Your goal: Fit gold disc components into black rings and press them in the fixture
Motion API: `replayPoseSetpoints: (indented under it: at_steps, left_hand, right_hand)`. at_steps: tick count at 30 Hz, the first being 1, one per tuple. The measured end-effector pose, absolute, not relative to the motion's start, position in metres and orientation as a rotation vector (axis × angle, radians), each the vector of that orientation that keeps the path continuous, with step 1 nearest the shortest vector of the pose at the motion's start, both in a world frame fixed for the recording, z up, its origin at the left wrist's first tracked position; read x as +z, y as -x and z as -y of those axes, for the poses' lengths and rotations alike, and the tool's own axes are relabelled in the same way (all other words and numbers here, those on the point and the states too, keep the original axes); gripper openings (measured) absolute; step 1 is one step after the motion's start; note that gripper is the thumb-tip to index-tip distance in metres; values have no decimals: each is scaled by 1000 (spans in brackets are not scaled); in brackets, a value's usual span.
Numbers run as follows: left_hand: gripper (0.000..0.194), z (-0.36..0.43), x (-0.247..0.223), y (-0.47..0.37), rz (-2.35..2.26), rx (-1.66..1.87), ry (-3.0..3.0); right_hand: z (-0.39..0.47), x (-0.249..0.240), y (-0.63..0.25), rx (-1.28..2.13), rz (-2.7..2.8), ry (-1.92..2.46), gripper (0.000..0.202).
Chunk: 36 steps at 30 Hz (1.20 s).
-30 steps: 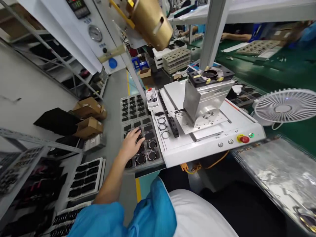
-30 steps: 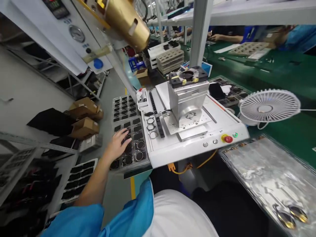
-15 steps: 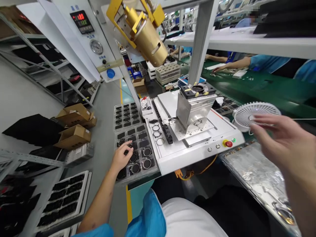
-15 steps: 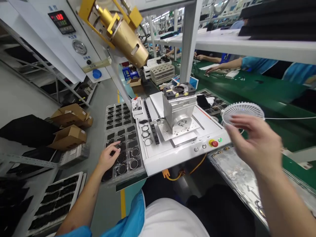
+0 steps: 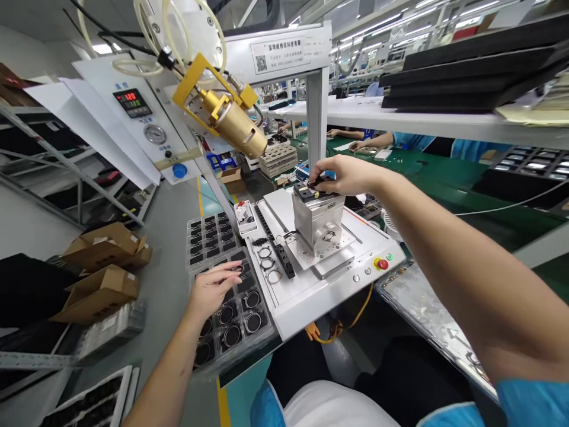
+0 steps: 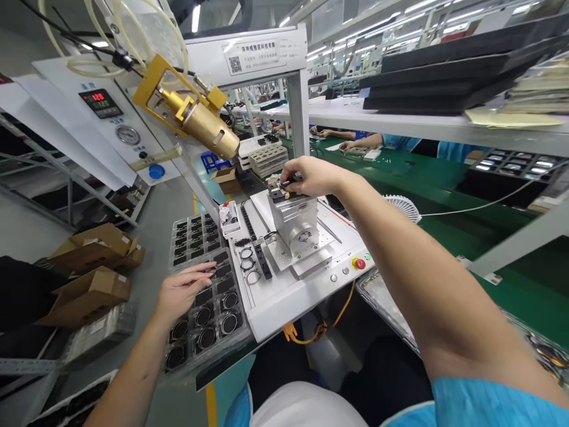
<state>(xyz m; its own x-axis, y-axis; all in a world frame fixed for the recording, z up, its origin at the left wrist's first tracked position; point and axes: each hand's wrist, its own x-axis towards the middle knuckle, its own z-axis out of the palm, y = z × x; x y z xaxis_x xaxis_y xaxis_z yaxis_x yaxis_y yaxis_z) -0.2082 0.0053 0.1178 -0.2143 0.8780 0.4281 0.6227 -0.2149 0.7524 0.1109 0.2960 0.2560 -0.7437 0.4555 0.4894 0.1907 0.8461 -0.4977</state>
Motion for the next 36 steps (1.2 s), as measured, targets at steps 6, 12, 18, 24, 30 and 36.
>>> replayPoseSetpoints:
  at_steps: [6, 12, 18, 24, 30, 36]
  left_hand:
    - [22, -76, 175, 147, -1719, 1596, -2109]
    - [26, -184, 230, 59, -1828, 1440, -2373]
    - [43, -200, 229, 43, -1831, 953, -2615]
    - [81, -193, 224, 62, -1659, 790, -2675]
    - [69, -140, 213, 64, -1611, 1003, -2570]
    - [33, -52, 125, 56, -1324, 1163, -2288]
  right_hand:
    - [-244, 228, -130, 643, 1750, 482, 30]
    - [-175, 174, -161, 854, 1585, 610, 33]
    - [-141, 88, -237, 954, 1547, 972, 37]
    - [-161, 5, -277, 1090, 1566, 1545, 70]
    - [-169, -19, -252, 909, 1987, 1740, 94]
    - [-172, -12, -253, 658, 2137, 1883, 88]
